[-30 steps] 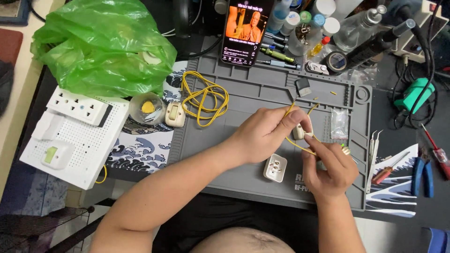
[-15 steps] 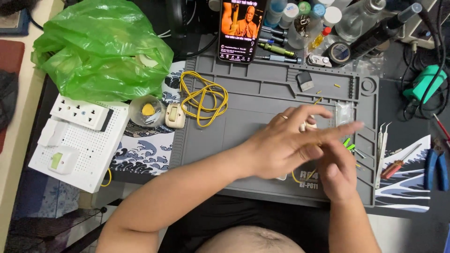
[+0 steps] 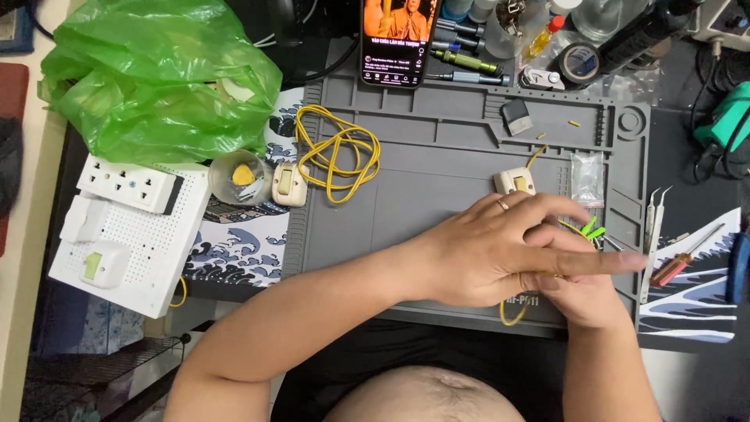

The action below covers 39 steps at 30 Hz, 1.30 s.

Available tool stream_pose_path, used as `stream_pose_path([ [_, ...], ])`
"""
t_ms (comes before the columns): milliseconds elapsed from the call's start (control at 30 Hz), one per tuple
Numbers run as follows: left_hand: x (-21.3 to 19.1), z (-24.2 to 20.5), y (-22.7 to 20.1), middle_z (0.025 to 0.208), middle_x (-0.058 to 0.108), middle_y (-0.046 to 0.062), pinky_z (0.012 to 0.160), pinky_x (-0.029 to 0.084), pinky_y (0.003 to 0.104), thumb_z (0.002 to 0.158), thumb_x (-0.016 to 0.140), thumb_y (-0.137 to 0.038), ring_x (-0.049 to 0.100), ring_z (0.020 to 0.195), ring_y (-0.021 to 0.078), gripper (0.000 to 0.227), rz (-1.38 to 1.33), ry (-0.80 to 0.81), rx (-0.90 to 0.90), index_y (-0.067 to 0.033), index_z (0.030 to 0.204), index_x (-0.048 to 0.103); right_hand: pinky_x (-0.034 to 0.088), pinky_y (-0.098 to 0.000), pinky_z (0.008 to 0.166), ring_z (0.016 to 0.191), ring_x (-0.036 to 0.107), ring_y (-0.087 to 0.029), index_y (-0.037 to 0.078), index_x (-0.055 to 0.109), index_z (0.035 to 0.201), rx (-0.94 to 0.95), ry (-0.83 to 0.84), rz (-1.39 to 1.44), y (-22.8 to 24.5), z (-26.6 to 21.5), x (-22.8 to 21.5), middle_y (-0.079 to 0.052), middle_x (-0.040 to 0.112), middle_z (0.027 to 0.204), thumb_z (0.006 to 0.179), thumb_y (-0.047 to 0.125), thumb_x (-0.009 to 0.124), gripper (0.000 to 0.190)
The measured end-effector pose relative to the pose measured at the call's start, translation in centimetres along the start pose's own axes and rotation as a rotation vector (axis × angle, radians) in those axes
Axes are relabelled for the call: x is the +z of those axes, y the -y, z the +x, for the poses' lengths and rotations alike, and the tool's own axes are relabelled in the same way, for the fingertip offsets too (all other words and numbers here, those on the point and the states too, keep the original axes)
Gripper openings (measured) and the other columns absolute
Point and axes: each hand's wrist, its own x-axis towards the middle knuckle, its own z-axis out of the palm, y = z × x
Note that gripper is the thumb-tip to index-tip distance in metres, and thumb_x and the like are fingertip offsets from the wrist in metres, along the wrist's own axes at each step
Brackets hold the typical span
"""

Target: The person uses a red screwdriver to tighten the terminals of a white electrical outlet. They then use blue wire strippers to remove the insulation from a yellow cable and insert the exposed wire into the outlet.

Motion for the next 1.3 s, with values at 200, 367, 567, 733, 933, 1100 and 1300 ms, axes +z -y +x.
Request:
stream_pose_path([
  [200,-2.1,0.3,-0.7,0.158,0.059,-0.004,0.128,0.053,0.045,0.126,0.041,-0.048,0.061,0.135,0.0241,0.031,-0.111,-0.002,0.042,-0.0564,0.155,0.048,0.055,-0.0294,0.076,0.089,0.063,-0.013,0.017,0.064,0.088,0.05,-0.032,-0.079,-0.9,-0.9,-0.4,0.003,0.062,0.094,0.089,0.055,0.076,0.039],
  [367,-5.1,1.0,-1.5,0.154,0.054,-0.001,0.114,0.052,0.052,0.098,0.064,-0.06,0.066,0.133,0.0283,0.061,-0.176,0.071,-0.094,-0.0249,0.148,0.058,0.067,-0.0297,0.043,0.051,0.079,-0.025,0.014,0.055,0.088,0.029,0.108,0.316,2.0,0.6,0.6,-0.002,0.06,0.063,0.1,0.043,0.073,0.035],
  [567,-7.6,0.4,-0.3,0.133,0.067,-0.001,0.105,0.042,0.051,0.085,0.076,-0.061,0.061,0.127,0.0286,0.075,-0.033,0.322,-0.308,-0.03,0.151,0.057,0.039,-0.0322,0.063,0.05,0.042,-0.01,0.019,0.059,0.104,-0.162,-0.126,0.525,3.5,2.4,1.6,0.006,0.04,0.062,0.105,0.036,0.073,0.022],
  [733,-5.7,-0.6,0.2,0.117,0.063,0.004,0.102,0.042,0.049,0.066,0.095,-0.056,0.061,0.119,0.0315,0.079,0.036,0.463,-0.356,-0.0275,0.134,0.067,0.034,-0.0286,0.066,0.059,0.036,-0.009,0.018,0.059,0.104,-0.197,-0.235,0.538,2.4,2.1,1.1,0.006,0.035,0.062,0.104,0.031,0.071,0.018],
  [933,-5.0,-0.7,-0.3,0.11,0.064,0.005,0.095,0.044,0.049,0.068,0.09,-0.044,0.064,0.112,0.0326,0.063,0.093,0.527,-0.328,-0.0269,0.125,0.068,0.031,-0.0283,0.067,0.062,0.034,-0.009,0.017,0.062,0.105,-0.184,-0.283,0.559,2.1,1.9,0.8,0.006,0.035,0.063,0.103,0.032,0.074,0.02],
  [1100,-4.9,-0.6,-0.1,0.114,0.064,0.008,0.094,0.048,0.054,0.077,0.08,-0.037,0.067,0.107,0.0374,0.067,0.079,0.347,-0.274,-0.0211,0.139,0.061,0.03,-0.0294,0.067,0.062,0.031,-0.011,0.016,0.062,0.105,-0.176,-0.292,0.544,2.3,2.0,1.0,0.005,0.034,0.063,0.103,0.031,0.074,0.019],
  [1300,-5.1,-0.3,-0.1,0.115,0.064,0.003,0.09,0.049,0.049,0.077,0.088,-0.032,0.067,0.103,0.0319,0.058,0.125,0.247,-0.238,-0.0172,0.124,0.056,0.035,-0.0315,0.07,0.063,0.032,-0.012,0.013,0.058,0.101,-0.174,-0.371,0.44,1.9,1.8,1.4,0.002,0.034,0.063,0.102,0.032,0.074,0.025],
])
